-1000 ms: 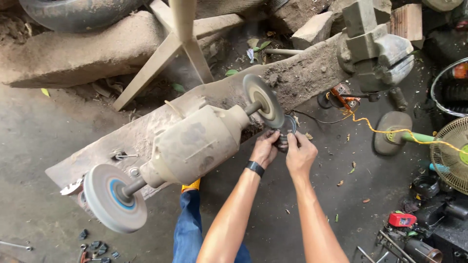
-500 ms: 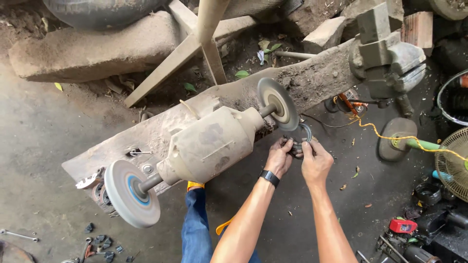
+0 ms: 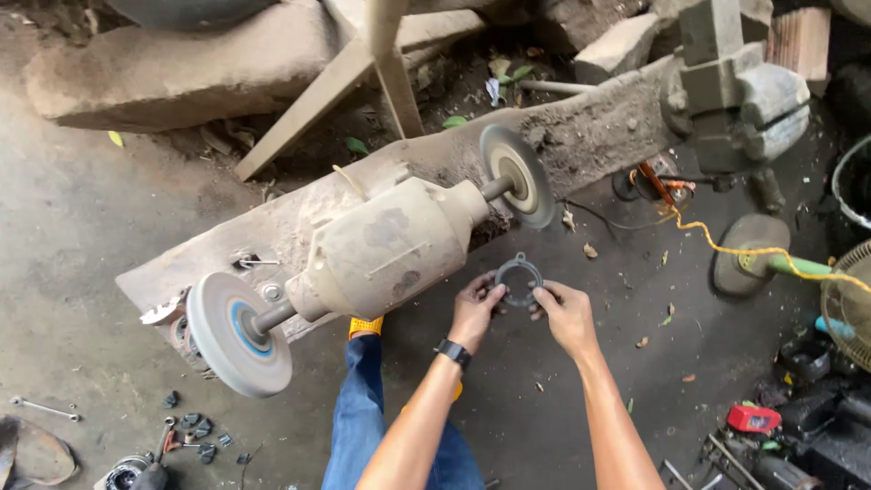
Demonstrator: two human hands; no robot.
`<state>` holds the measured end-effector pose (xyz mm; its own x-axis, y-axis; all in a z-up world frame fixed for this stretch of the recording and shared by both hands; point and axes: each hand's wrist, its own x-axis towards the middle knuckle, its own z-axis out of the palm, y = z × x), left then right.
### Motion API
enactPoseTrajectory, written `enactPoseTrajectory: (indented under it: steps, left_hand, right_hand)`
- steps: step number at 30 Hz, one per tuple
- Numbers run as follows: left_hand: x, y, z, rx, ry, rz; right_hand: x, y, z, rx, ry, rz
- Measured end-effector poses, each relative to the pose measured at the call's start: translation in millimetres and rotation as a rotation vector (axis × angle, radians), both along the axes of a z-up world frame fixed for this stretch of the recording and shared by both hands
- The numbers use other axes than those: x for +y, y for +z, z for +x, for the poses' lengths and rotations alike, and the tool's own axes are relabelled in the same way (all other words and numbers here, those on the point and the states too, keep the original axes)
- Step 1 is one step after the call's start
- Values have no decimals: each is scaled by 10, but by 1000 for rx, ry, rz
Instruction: Cleaning and grinding motorcycle brake shoes and a metal component using a bench grinder.
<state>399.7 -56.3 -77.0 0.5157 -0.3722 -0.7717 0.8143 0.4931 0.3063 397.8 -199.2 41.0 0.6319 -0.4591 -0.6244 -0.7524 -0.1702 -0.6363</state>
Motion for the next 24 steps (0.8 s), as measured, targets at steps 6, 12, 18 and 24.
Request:
enactPoseTrajectory:
  steps: [6, 12, 18, 24]
  left_hand:
    - [-299, 8, 334, -175, -393, 115]
    - [-867, -154, 512, 96, 21, -378]
    - [-771, -232, 146, 240, 253, -493]
    - [-766, -30, 398, 271, 176, -447]
  right_hand:
    - [-8, 27, -1, -102, -282, 3]
    - [198, 381, 754, -269, -139, -365]
    - [262, 200, 582, -187, 87, -608]
    - [280, 370, 717, -261, -10, -492]
